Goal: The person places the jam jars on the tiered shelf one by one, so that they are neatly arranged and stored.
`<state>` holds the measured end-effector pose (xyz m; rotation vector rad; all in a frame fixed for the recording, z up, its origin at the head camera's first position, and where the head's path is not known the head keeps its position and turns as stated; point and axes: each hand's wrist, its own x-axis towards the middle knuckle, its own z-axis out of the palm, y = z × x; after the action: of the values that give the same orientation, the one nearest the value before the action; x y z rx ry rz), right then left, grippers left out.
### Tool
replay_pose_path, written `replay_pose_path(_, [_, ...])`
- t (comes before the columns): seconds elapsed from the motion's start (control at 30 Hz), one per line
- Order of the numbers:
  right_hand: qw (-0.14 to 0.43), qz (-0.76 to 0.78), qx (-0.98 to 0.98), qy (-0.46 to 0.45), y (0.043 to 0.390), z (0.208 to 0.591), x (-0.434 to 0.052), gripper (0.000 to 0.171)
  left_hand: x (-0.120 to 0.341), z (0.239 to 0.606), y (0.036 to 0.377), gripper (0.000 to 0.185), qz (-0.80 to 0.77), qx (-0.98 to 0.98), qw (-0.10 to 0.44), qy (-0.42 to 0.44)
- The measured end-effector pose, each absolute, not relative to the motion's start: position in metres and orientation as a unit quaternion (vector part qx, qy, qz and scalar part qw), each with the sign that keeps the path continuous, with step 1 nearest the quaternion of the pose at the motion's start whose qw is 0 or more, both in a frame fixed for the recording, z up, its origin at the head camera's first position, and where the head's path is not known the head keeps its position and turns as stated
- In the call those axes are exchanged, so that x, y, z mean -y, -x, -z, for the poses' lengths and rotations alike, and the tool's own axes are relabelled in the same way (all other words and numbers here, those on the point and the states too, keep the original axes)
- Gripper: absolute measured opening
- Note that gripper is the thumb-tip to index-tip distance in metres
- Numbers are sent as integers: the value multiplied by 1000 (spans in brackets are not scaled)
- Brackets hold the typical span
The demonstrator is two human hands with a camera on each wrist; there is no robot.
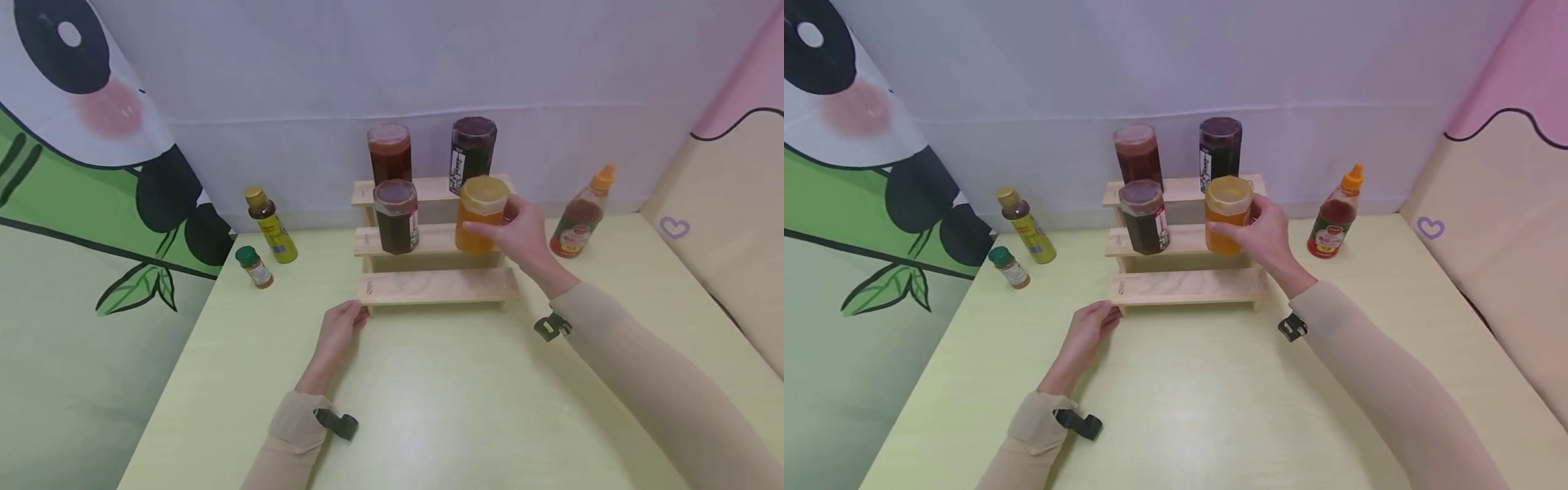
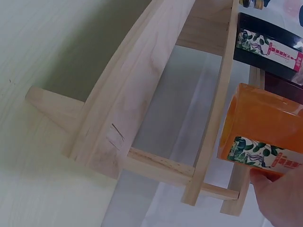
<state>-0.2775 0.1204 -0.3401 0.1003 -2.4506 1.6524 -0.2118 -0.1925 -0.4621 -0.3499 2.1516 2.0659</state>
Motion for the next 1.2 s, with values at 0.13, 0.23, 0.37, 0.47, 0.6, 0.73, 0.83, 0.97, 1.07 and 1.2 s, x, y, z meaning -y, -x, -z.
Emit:
replay_pose_path(0.13, [93,-556,826,-28,283,339,-116,71,195,461,210,36,-682,-717,67,125])
replay_pose_path(0.23, [92,-555,826,-23,285,339,-116,71,195,460,208,35,-682,-718,68,124])
replay_pose_path(0.37, [92,-556,826,-19,288,341,-117,73,194,458,207,35,-682,-718,65,121])
replay_pose_path(0.47, [92,-557,825,-17,289,342,-116,73,193,458,207,35,-682,-719,62,118])
replay_pose_path(0.6, [101,-558,823,-15,290,346,-115,73,193,458,207,35,-682,-719,63,120])
replay_pose_path(0.73, [111,-554,825,-19,291,350,-113,72,193,459,208,35,-683,-717,61,122])
replay_pose_path(0.83, [115,-543,832,-21,291,353,-112,71,193,459,208,35,-687,-714,57,124])
replay_pose_path(0.97, [117,-529,840,-23,291,355,-114,70,191,460,208,35,-688,-714,59,120])
replay_pose_path(1.07, [117,-524,843,-25,290,355,-116,70,189,460,208,36,-686,-716,62,113])
replay_pose_path(1.2, [115,-520,846,-30,289,354,-118,71,188,459,208,36,-681,-720,62,114])
